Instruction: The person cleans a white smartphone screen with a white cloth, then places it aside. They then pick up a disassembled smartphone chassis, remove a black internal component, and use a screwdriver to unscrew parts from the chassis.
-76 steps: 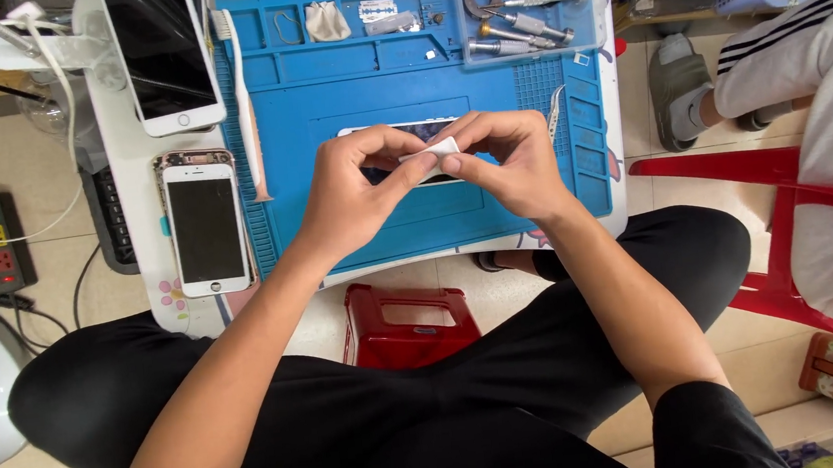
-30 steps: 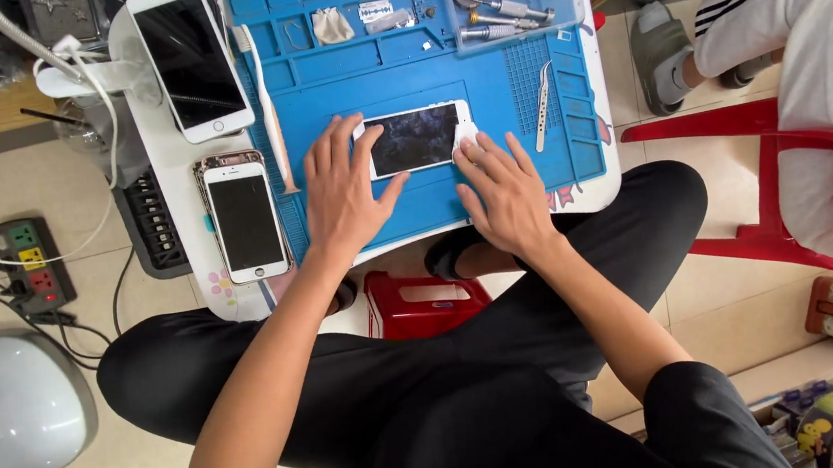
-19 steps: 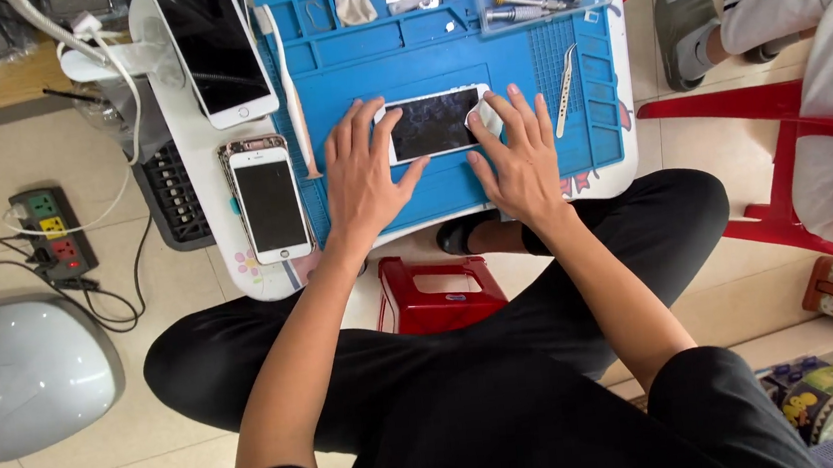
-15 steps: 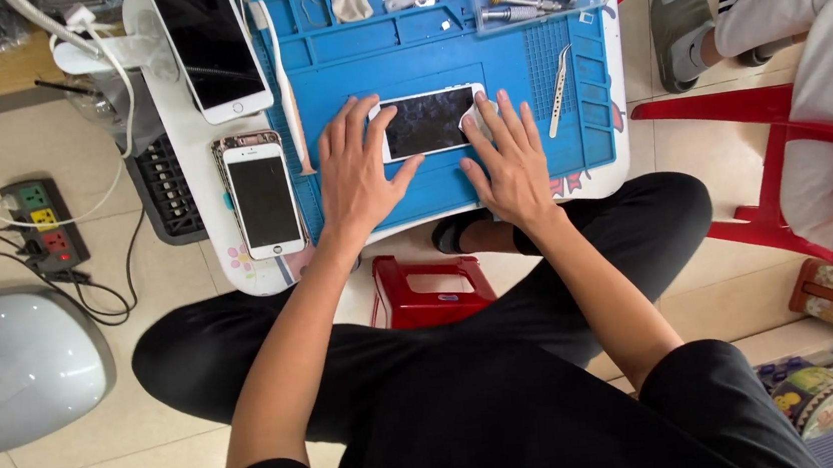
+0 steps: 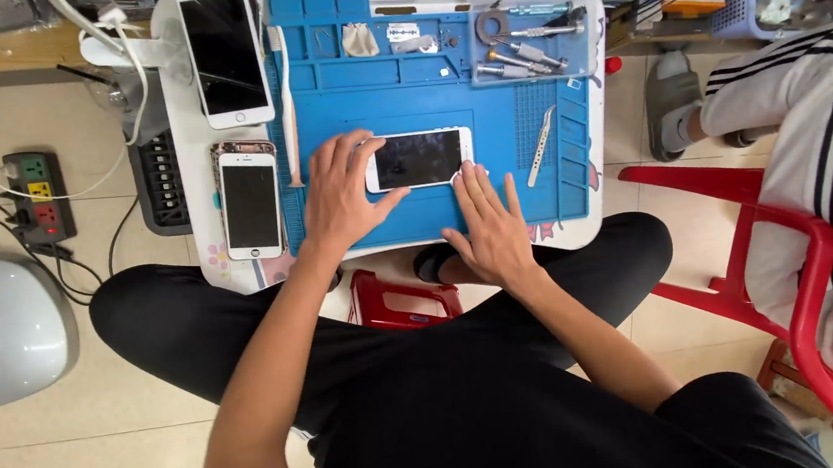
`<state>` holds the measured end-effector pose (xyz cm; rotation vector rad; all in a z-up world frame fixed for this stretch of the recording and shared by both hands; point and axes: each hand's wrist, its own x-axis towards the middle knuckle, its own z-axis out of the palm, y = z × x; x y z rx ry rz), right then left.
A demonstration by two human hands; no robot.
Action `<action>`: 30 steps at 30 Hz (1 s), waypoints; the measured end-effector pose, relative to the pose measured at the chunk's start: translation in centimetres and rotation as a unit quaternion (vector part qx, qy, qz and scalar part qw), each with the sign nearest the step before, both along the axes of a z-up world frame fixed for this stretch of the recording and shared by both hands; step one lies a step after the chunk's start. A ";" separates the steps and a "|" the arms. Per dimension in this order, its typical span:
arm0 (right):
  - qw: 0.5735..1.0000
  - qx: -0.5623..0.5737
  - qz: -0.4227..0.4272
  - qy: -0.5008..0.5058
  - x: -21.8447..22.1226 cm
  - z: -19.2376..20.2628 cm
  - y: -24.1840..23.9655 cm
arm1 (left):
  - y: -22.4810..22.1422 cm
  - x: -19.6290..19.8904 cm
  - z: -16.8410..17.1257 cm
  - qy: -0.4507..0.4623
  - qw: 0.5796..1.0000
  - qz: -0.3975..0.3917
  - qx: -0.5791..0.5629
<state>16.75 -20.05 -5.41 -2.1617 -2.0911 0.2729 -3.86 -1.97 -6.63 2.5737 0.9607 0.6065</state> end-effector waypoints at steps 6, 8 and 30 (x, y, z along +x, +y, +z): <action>0.997 0.070 -0.029 0.028 2.0 -2.4 6.7 | -0.2 0.1 0.6 0.002 1.000 -0.002 0.017; 0.997 0.070 -0.035 0.024 1.7 -2.4 6.6 | 0.2 0.5 0.5 -0.008 1.000 -0.002 0.022; 0.988 0.061 -0.138 0.012 -3.7 -1.2 6.6 | 0.0 -1.1 -0.5 -0.032 0.997 -0.041 -0.056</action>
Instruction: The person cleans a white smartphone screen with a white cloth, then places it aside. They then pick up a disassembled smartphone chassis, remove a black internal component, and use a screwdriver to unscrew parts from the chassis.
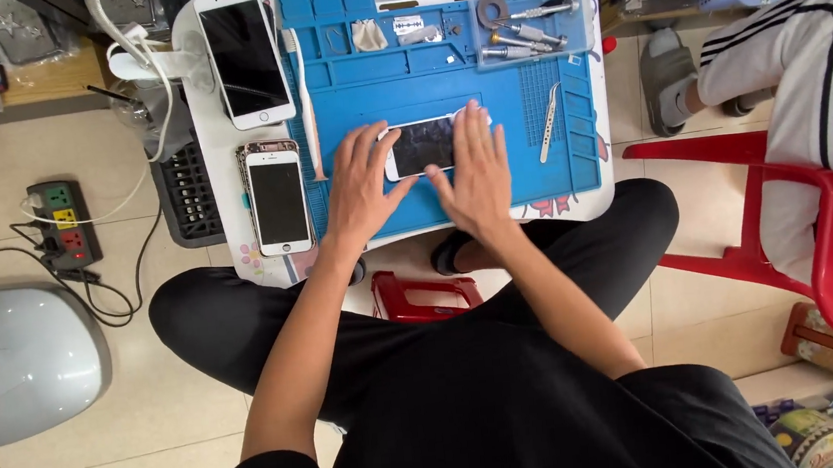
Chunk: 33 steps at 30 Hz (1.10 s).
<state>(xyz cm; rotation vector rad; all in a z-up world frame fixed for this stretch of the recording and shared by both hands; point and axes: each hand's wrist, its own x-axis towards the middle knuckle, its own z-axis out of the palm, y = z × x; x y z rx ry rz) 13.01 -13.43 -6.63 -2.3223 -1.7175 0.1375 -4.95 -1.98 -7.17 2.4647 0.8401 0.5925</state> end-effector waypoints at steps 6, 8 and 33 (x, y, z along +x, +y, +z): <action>0.997 -0.018 0.073 -0.013 0.4 -0.3 -1.2 | -0.4 -0.6 1.6 -0.025 0.998 -0.005 -0.058; 0.998 -0.019 0.053 -0.004 1.9 -0.2 -0.3 | -0.6 -1.0 1.4 -0.008 1.000 0.001 -0.028; 0.997 -0.060 0.043 0.006 2.7 0.0 1.1 | -1.7 -0.8 1.2 0.023 0.999 0.034 -0.034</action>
